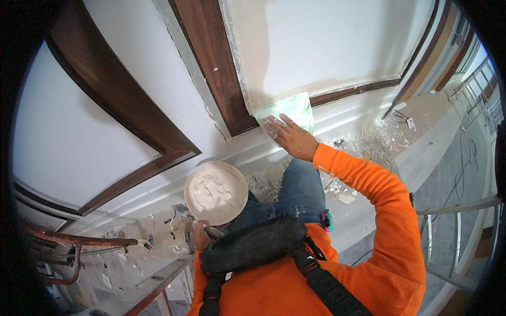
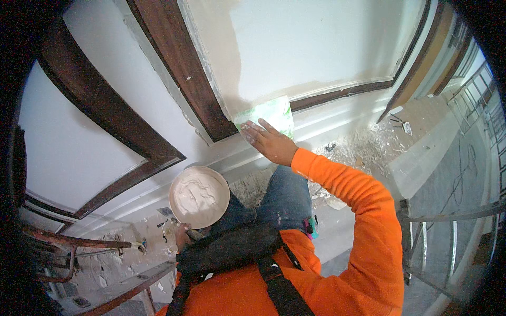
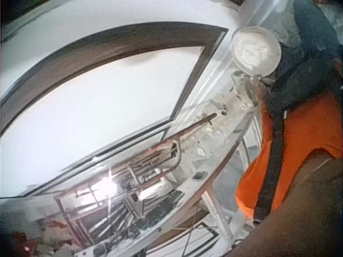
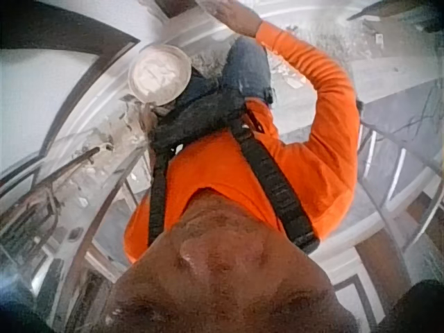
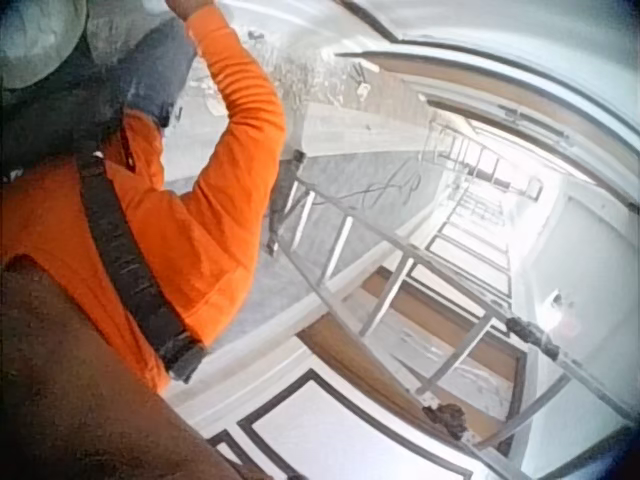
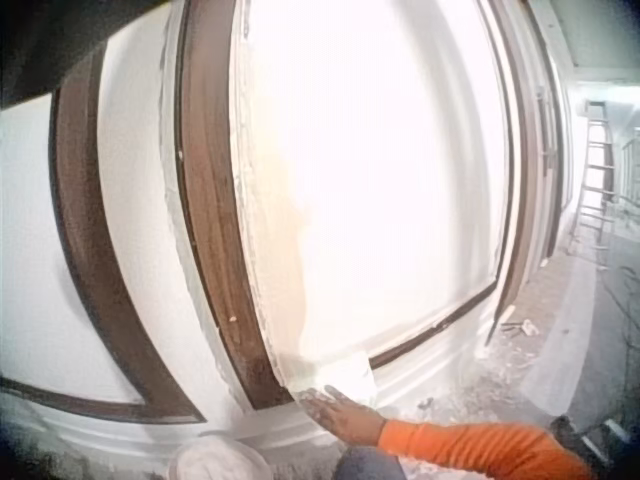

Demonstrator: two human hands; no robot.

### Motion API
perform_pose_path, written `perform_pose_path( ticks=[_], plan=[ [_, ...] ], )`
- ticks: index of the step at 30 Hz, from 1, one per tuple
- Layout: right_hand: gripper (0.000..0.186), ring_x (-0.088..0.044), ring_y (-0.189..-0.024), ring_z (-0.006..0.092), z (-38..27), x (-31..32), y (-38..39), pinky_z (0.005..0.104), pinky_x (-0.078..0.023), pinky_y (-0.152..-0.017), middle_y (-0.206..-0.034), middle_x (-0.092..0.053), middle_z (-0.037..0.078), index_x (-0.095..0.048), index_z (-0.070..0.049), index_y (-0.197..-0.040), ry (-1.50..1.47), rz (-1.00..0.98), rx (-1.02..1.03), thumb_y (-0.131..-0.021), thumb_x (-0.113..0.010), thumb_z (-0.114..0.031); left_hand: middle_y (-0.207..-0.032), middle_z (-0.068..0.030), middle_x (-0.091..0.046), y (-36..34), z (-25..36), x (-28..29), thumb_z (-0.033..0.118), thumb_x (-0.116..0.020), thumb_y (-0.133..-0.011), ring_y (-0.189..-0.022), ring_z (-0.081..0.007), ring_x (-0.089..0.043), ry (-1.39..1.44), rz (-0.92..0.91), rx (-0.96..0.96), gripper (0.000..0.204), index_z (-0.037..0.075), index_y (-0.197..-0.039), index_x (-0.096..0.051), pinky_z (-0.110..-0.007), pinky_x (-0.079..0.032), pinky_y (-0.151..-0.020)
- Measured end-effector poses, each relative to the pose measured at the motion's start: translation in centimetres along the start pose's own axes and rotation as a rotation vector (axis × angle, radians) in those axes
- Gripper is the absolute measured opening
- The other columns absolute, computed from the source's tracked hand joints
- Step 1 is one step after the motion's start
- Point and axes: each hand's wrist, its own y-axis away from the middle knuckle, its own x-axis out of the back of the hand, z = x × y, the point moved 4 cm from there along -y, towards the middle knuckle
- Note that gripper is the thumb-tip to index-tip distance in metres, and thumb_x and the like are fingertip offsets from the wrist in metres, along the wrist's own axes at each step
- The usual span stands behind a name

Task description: The person applies joint compound to a wall section using a spreading tool and a bucket, smoothing the surface with broad strokes.

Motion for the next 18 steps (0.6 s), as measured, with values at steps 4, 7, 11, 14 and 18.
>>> perform_pose_path(
  ticks=[4, 7, 11, 14, 18],
  plan=[
    [0.055, -0.032, -0.147, 0.0306, 0.3, 0.4, 0.5, 0.0482, -0.023, -0.122, -0.155, -0.039, 0.017, -0.043, 0.001, -0.146, -0.119, -0.017, -0.031, -0.093, -0.047, -0.014, -0.113, -0.0192, -0.064, -0.5, -1.1, -1.1, -0.003, -0.041, -0.088, -0.111, -0.0347, -0.059, 0.012, -0.031, -0.002, 0.026, 0.001, -0.107, -0.058, -0.040, -0.044, -0.099],
    [0.056, -0.038, -0.142, 0.0316, 0.7, 2.3, 0.0, 0.0463, -0.029, -0.120, -0.151, -0.043, 0.017, -0.047, 0.001, -0.143, -0.200, -0.020, -0.037, -0.088, -0.052, -0.009, -0.113, -0.0195, -0.064, 0.0, -7.0, -3.7, -0.003, -0.042, -0.086, -0.111, -0.0340, -0.059, 0.314, 0.021, 0.134, 0.027, 0.001, -0.107, -0.058, -0.040, -0.044, -0.099],
    [0.054, -0.051, -0.130, 0.0340, 1.3, 5.1, -2.5, 0.0432, -0.041, -0.111, -0.142, -0.053, 0.018, -0.053, 0.001, -0.136, -0.370, -0.061, -0.046, -0.082, -0.056, -0.003, -0.112, -0.0195, -0.065, 2.1, -13.1, -4.5, -0.004, -0.043, -0.084, -0.110, -0.0324, -0.060, 0.591, 0.102, 0.271, 0.029, 0.001, -0.108, -0.058, -0.040, -0.045, -0.098],
    [0.051, -0.056, -0.122, 0.0357, 2.1, 8.4, -2.9, 0.0427, -0.048, -0.103, -0.135, -0.058, 0.019, -0.057, 0.001, -0.131, -0.454, -0.427, -0.157, -0.081, -0.055, -0.002, -0.110, -0.0192, -0.065, 0.1, -7.7, -2.9, -0.004, -0.043, -0.084, -0.108, -0.0310, -0.061, 0.417, 0.020, 0.202, 0.030, 0.001, -0.109, -0.059, -0.040, -0.046, -0.096],
    [0.053, -0.054, -0.127, 0.0341, 2.5, 7.3, 0.5, 0.0438, -0.045, -0.107, -0.138, -0.056, 0.019, -0.055, 0.000, -0.134, -0.402, -0.156, -0.229, -0.081, -0.056, -0.001, -0.108, -0.0190, -0.066, -1.8, 2.4, 0.6, -0.005, -0.040, -0.085, -0.103, -0.0321, -0.063, 0.153, -0.023, 0.145, 0.031, 0.000, -0.109, -0.059, -0.040, -0.048, -0.094]
  ],
)
